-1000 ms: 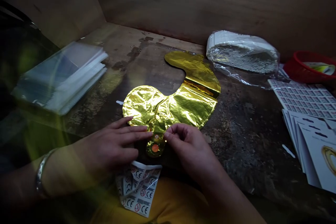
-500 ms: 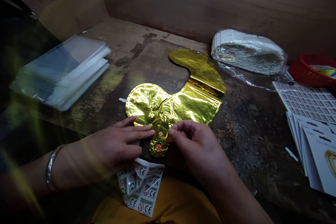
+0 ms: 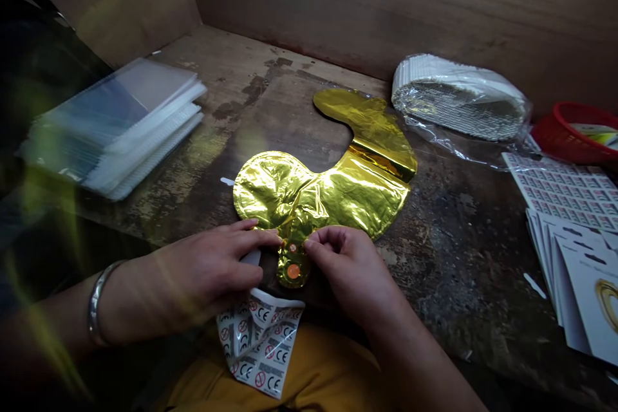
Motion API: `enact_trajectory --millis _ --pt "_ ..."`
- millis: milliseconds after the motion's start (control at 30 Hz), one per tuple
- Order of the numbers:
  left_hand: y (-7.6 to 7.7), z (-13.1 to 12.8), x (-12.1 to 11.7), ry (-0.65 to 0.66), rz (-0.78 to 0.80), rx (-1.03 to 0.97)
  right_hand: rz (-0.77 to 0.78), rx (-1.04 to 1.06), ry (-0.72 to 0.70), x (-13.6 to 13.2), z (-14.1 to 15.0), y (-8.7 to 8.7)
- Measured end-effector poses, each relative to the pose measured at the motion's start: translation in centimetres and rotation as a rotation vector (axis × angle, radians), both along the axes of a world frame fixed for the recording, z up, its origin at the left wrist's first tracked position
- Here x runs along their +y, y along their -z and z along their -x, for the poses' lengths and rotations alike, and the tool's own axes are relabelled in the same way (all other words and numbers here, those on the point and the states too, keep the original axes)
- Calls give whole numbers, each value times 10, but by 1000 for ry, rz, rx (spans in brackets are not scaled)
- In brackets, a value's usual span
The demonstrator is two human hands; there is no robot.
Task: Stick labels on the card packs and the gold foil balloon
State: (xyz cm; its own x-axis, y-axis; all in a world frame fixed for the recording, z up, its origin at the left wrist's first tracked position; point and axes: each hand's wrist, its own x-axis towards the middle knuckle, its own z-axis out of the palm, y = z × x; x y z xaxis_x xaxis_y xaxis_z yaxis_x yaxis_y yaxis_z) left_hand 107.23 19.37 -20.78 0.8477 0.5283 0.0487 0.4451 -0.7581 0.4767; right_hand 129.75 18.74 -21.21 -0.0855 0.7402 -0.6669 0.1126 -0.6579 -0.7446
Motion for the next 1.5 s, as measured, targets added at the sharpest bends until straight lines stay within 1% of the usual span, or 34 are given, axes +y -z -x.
enact_trajectory --millis 200,400,600,867,1200,1367,1500 --pt "1 -1 1 -2 7 3 -34 57 17 0 -3 -1" --pt "0 -1 1 0 29 -15 -7 62 21 0 -1 -2" --pt "1 -1 1 0 -10 -25 -21 -9 -5 1 2 -1" --pt "2 0 1 12 -6 12 -81 -151 -19 0 6 3" --pt "4 -1 1 29 -28 -3 -144 -257 -20 -3 9 5" --pt "6 0 3 28 -22 -24 -154 -276 -12 -4 8 7" --pt "8 0 4 70 -1 -22 -169 -316 -28 -4 8 9"
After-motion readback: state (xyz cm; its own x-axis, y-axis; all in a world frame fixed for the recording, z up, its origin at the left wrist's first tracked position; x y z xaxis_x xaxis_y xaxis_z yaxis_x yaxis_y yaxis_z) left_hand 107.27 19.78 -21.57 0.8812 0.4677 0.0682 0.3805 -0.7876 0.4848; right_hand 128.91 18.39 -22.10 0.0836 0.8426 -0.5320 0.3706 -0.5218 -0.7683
